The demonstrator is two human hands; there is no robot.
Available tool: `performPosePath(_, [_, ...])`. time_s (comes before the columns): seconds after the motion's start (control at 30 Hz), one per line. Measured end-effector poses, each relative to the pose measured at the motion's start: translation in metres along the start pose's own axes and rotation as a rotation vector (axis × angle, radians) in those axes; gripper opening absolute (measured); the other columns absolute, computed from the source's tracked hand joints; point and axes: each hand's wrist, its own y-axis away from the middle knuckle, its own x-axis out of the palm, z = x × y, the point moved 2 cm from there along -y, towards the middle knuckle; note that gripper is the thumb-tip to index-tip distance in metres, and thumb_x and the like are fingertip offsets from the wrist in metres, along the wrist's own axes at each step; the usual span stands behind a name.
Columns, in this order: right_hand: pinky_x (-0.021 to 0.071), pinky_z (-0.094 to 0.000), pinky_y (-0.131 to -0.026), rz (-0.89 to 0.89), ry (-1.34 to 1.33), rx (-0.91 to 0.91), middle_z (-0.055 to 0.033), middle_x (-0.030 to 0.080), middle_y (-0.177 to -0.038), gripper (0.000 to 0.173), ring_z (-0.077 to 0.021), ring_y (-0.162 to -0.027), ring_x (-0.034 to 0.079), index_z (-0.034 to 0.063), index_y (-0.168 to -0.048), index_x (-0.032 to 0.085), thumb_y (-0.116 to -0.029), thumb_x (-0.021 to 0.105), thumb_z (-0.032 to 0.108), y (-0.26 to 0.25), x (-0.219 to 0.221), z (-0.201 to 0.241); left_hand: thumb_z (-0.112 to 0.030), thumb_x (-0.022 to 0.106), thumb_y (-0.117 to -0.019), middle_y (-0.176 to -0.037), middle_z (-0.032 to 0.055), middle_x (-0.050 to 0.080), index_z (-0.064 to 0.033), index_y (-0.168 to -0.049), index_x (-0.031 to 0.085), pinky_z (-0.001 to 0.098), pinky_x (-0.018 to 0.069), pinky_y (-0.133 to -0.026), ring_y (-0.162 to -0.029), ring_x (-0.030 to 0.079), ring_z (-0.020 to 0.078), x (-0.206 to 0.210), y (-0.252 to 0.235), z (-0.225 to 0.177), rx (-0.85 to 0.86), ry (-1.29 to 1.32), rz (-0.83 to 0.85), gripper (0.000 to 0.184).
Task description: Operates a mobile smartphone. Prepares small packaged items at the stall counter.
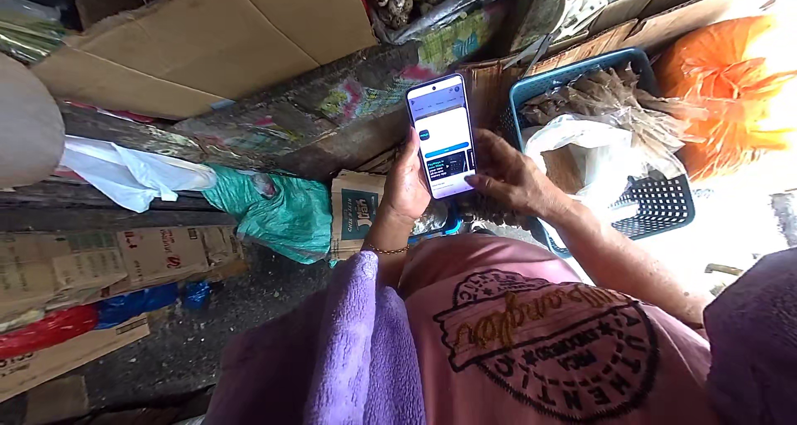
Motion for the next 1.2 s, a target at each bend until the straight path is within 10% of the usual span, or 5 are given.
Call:
performPosePath(0.27, [0.0635,-0.0323,-0.077,0.046,-0.010,0.134,-0.0136,0.069,-0.125,0.083,-0.0152,-0.093,0.074,0.0069,-0.160,0.028,-0.0916,0.075,0.014,0.022,0.018,-0.009,-0.049,0.017,-0.1111,-0.140,0.0107,0.060,-0.0145,-0.149,0.044,0.0480,0.0484,-0.109,-0.130,0.058,0.0251,0.005,0.000,0.003,-0.013,0.003,0.003,0.058])
performPosePath(0.57, [0.0564,-0.0279,-0.101,-0.058,-0.093,0.118,-0.0125,0.058,-0.143,0.106,-0.0091,-0.120,0.065,0.0074,-0.163,0.014,-0.0841,0.084,0.018,0.013,0.030,-0.003,-0.049,0.015,-0.1111,-0.138,0.0096,0.061,-0.0158,-0.149,0.044,0.0469,0.0495,-0.108,-0.128,0.060,0.0236,0.010,0.002,0.007,-0.015,-0.008,0.002,0.058])
performPosePath(0.9, [0.0551,-0.0312,-0.104,-0.135,-0.048,0.098,-0.0125,0.053,-0.149,0.114,-0.0110,-0.124,0.063,0.0108,-0.165,0.008,-0.0826,0.085,0.028,0.014,0.037,-0.007,-0.052,0.016,-0.1105,-0.139,0.0023,0.062,-0.0219,-0.149,0.046,0.0411,0.0511,-0.106,-0.126,0.060,0.0190,0.010,0.021,0.003,0.007,-0.136,0.048,0.057])
performPosePath(1.13, [0.0619,-0.0352,-0.072,-0.195,0.063,0.131,-0.0070,0.064,-0.124,0.105,-0.0169,-0.094,0.069,0.0225,-0.166,0.010,-0.0876,0.077,0.038,0.020,0.023,0.001,-0.051,0.014,-0.1104,-0.141,0.0103,0.058,-0.0158,-0.151,0.041,0.0467,0.0483,-0.109,-0.131,0.057,0.0243,0.007,0.006,0.004,-0.005,-0.010,0.032,0.060])
performPosePath(1.2, [0.0620,-0.0330,-0.078,-0.207,0.052,0.097,-0.0086,0.061,-0.126,0.104,-0.0161,-0.097,0.068,0.0158,-0.166,0.012,-0.0875,0.077,0.037,0.015,0.017,0.002,-0.051,0.014,-0.1103,-0.140,0.0097,0.059,-0.0166,-0.150,0.041,0.0459,0.0490,-0.108,-0.130,0.057,0.0233,0.009,0.005,0.004,-0.013,-0.009,0.028,0.059])
